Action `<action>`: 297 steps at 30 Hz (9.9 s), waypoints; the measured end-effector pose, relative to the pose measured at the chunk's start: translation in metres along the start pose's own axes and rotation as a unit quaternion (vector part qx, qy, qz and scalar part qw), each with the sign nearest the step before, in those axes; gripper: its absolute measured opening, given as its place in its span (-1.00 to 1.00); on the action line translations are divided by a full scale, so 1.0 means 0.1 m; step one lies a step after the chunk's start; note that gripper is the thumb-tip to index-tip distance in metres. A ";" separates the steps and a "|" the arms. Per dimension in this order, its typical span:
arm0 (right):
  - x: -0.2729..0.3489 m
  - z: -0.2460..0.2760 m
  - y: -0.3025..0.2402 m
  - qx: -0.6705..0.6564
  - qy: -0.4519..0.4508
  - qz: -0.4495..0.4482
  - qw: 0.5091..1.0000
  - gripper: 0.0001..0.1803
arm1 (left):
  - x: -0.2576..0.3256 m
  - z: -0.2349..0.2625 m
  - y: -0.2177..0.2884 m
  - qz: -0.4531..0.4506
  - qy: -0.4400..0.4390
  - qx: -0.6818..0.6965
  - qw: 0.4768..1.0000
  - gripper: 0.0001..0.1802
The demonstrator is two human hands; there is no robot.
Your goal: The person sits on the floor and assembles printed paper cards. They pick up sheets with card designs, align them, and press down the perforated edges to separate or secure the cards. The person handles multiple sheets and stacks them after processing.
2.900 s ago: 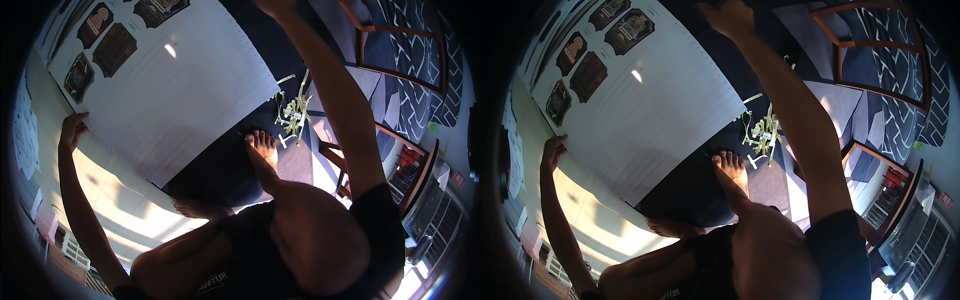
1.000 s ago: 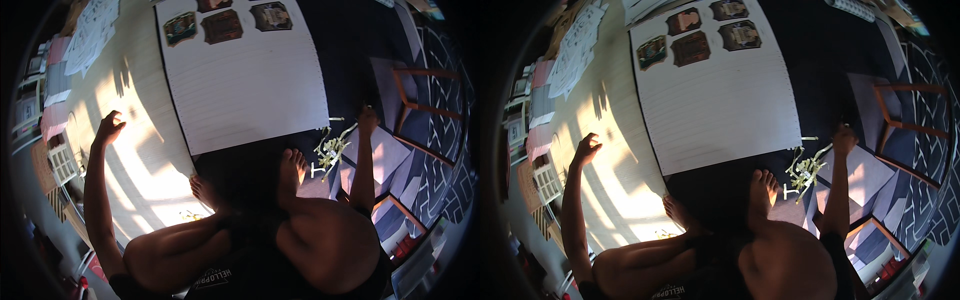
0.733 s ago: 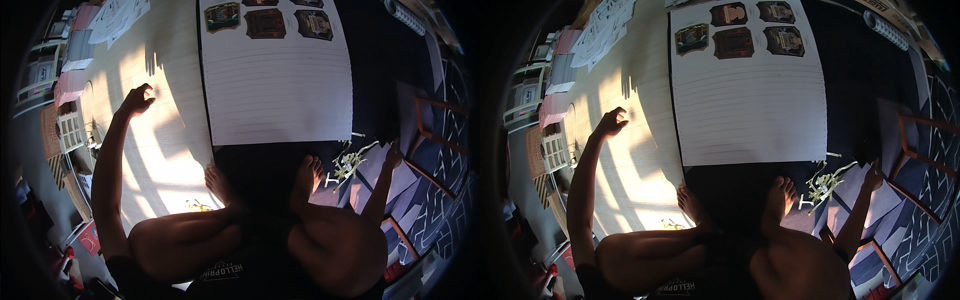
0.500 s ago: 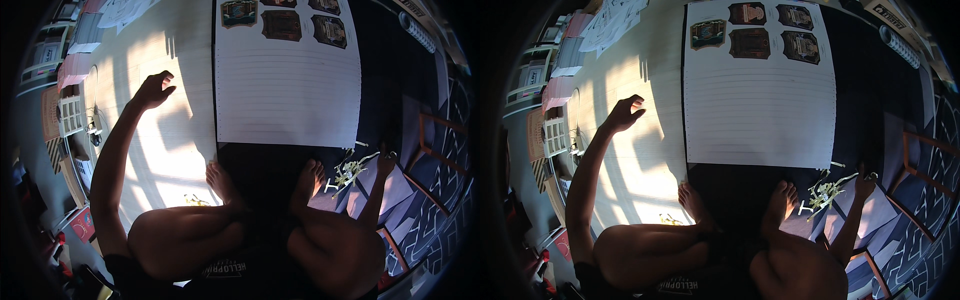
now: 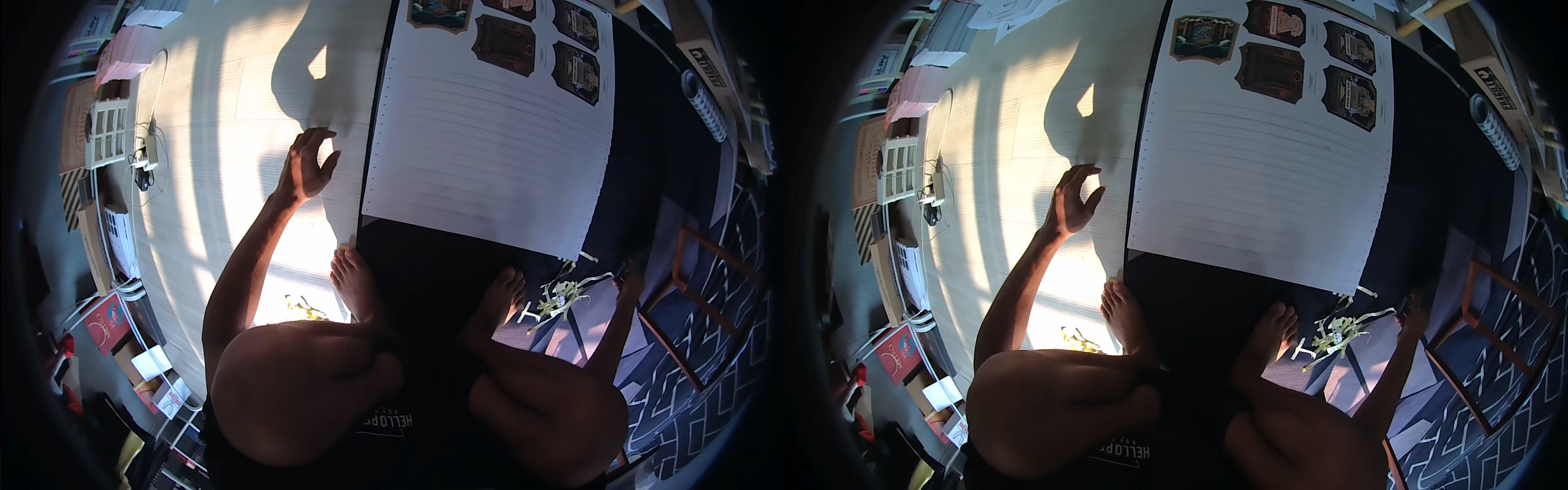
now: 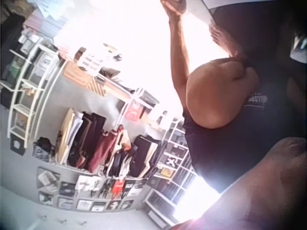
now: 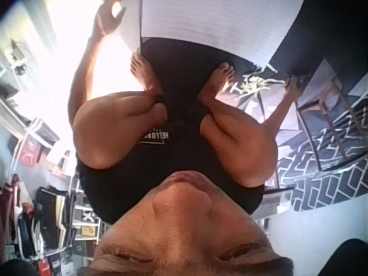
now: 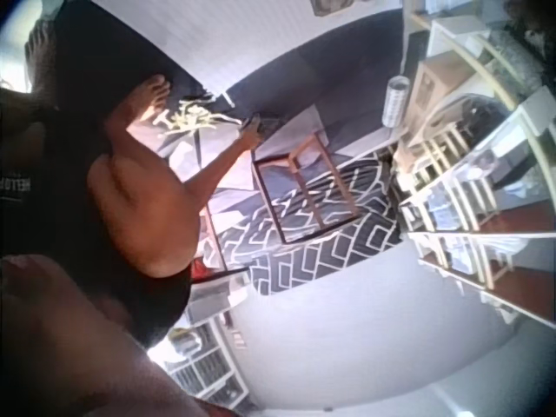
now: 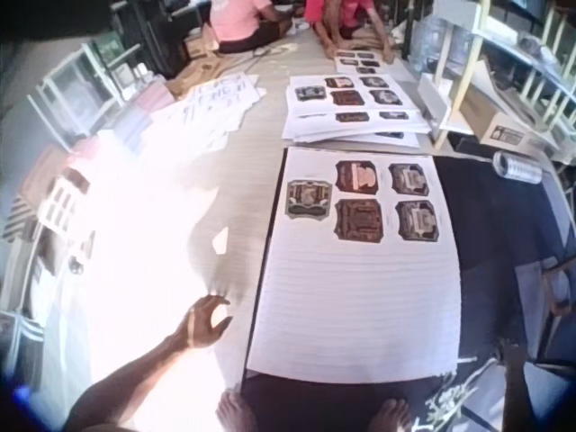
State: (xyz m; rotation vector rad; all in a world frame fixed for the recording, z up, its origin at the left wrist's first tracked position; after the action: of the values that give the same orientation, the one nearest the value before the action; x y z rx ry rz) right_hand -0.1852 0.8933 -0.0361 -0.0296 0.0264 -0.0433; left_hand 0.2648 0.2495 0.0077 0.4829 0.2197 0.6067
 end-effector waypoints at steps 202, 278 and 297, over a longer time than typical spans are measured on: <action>0.71 -0.24 -10.81 -0.344 -0.092 0.173 0.918 -0.86 | -7.23 0.92 -3.37 0.149 0.117 -0.186 0.964 -0.22; 0.73 0.90 -1.79 -0.800 -0.421 -0.065 0.422 -0.76 | -0.67 0.37 3.38 -0.088 -0.372 0.008 0.924 -0.49; 1.83 1.50 -3.16 -0.633 -0.489 0.076 0.596 -0.75 | -0.55 -0.47 2.46 0.233 -0.154 0.572 0.771 -0.74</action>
State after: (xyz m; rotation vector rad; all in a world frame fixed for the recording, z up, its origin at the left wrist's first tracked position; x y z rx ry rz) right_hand -0.0121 0.5744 0.1182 -1.5121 -1.0827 0.1826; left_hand 0.0839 0.4099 0.0922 1.8624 0.1303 0.8263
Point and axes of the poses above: each hand's wrist, its own x-axis away from the middle knuckle, its own z-axis out of the back of the hand, y = z × x, the point moved 2 cm from there along -x, towards the middle knuckle, and after that the axes turned 3 degrees about y, right-handed, at the moved point
